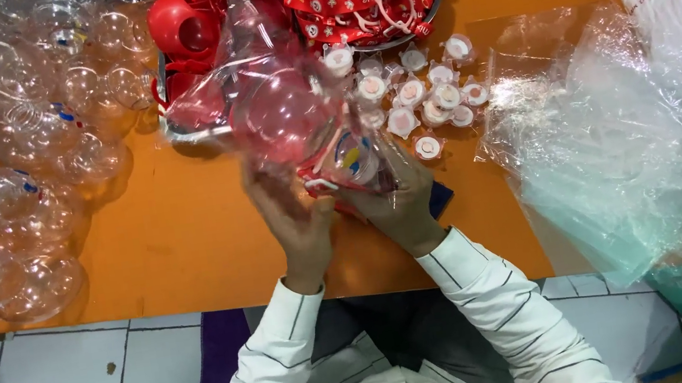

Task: Assembling a plastic bottle by attaching a decorative red strap and a white lid, then placing it in a plastic bag.

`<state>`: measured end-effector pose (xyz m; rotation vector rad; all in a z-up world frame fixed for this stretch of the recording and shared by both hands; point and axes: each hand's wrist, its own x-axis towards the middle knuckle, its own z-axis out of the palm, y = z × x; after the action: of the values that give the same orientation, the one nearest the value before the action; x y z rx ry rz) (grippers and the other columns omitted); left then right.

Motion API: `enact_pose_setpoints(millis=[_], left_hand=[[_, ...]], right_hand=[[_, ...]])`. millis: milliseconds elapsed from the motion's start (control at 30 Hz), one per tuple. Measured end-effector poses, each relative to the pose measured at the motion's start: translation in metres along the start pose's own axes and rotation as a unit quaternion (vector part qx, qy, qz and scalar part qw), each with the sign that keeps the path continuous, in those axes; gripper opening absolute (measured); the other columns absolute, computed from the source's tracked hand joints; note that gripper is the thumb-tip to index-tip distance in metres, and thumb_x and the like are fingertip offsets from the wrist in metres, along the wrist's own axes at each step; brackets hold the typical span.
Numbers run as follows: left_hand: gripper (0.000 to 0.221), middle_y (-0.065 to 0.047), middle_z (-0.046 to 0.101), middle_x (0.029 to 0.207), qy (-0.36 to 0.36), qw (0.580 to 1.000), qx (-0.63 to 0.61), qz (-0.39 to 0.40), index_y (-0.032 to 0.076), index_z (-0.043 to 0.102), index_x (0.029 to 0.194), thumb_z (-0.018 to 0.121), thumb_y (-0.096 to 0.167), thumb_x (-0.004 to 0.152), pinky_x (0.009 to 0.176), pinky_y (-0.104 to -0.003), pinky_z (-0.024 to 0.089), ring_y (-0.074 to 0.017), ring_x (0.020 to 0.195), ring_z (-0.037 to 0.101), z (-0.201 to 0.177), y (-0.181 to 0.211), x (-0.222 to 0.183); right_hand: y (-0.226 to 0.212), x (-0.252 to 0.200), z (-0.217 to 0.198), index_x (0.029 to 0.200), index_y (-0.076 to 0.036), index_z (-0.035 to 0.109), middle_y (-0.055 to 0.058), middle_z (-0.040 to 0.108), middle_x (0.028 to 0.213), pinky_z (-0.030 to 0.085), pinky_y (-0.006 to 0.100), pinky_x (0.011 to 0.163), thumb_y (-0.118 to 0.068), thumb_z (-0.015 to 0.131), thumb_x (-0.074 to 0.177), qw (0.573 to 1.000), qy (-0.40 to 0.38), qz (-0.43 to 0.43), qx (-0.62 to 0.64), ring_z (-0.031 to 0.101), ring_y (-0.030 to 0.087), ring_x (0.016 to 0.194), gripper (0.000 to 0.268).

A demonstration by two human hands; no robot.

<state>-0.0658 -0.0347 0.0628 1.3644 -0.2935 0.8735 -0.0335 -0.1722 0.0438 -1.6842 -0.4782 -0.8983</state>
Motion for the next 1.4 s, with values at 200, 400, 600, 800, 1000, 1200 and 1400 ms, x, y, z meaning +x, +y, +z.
enact_pose_setpoints(millis=[200,400,600,800,1000,1200,1400], left_hand=[[0.089,-0.016,0.067,0.089,-0.028,0.936,-0.239,-0.256,0.012,0.018,0.16,0.075,0.005,0.092,0.087,-0.053,0.066,-0.0272,0.081,0.073,-0.025,-0.106,-0.067],[0.042,-0.01,0.066,0.101,-0.182,0.97,-0.116,-0.115,0.006,0.059,0.106,0.089,0.008,0.078,0.093,-0.041,0.052,-0.0202,0.092,0.058,-0.002,-0.086,-0.055],[0.047,-0.008,0.076,0.099,-0.192,0.97,0.016,-0.15,0.008,0.069,0.109,0.092,0.021,0.071,0.088,-0.043,0.063,-0.0259,0.098,0.076,0.013,0.026,-0.009],[0.083,-0.015,0.045,0.112,-0.003,0.932,0.324,0.161,0.008,0.045,0.098,0.103,0.048,0.054,0.11,-0.063,0.038,-0.038,0.104,0.056,0.017,0.023,-0.06],[0.031,-0.004,0.055,0.101,-0.02,0.915,0.357,0.185,0.015,0.065,0.097,0.084,0.033,0.08,0.087,-0.046,0.046,-0.0272,0.09,0.055,0.035,0.027,-0.053],[0.028,-0.001,0.064,0.098,-0.013,0.906,0.375,0.196,0.019,0.073,0.098,0.083,0.033,0.076,0.092,-0.047,0.04,-0.0257,0.09,0.058,0.028,0.013,-0.049],[0.008,0.0,0.068,0.086,-0.012,0.9,0.361,0.244,0.019,0.077,0.09,0.08,0.018,0.083,0.087,-0.041,0.037,-0.0223,0.081,0.06,0.036,0.028,-0.023]], right_hand=[[0.007,-0.015,0.007,0.135,0.004,0.054,0.02,0.068,0.123,0.062,0.045,0.091,-0.048,0.079,0.088,0.987,-0.068,-0.081,-0.122,0.073,0.037,0.107,0.074],[0.035,-0.027,0.024,0.11,0.015,0.067,0.018,0.072,0.085,0.062,0.036,0.069,-0.064,0.055,0.096,0.958,0.012,-0.027,0.286,0.072,0.021,0.079,0.081],[-0.015,-0.003,0.031,0.121,0.007,0.058,0.021,0.068,0.118,0.066,0.044,0.093,-0.028,0.054,0.109,0.932,0.179,-0.213,-0.231,0.074,0.033,0.104,0.037],[-0.024,0.008,-0.001,0.123,0.007,0.065,0.023,0.071,0.1,0.06,0.043,0.085,-0.026,0.09,0.081,0.997,-0.037,-0.007,0.069,0.073,0.037,0.091,0.059],[-0.046,0.021,0.0,0.122,0.003,0.063,0.015,0.064,0.097,0.051,0.03,0.08,-0.024,0.072,0.091,0.998,-0.018,-0.058,-0.03,0.062,0.025,0.089,0.042],[-0.053,0.025,0.002,0.12,-0.002,0.061,0.005,0.056,0.094,0.041,0.015,0.074,-0.023,0.05,0.104,0.984,-0.006,-0.111,-0.137,0.049,0.01,0.086,0.029],[-0.051,0.029,0.004,0.119,-0.007,0.06,-0.005,0.049,0.092,0.031,0.0,0.067,-0.022,0.029,0.116,0.956,0.006,-0.164,-0.243,0.036,-0.006,0.083,0.034]])
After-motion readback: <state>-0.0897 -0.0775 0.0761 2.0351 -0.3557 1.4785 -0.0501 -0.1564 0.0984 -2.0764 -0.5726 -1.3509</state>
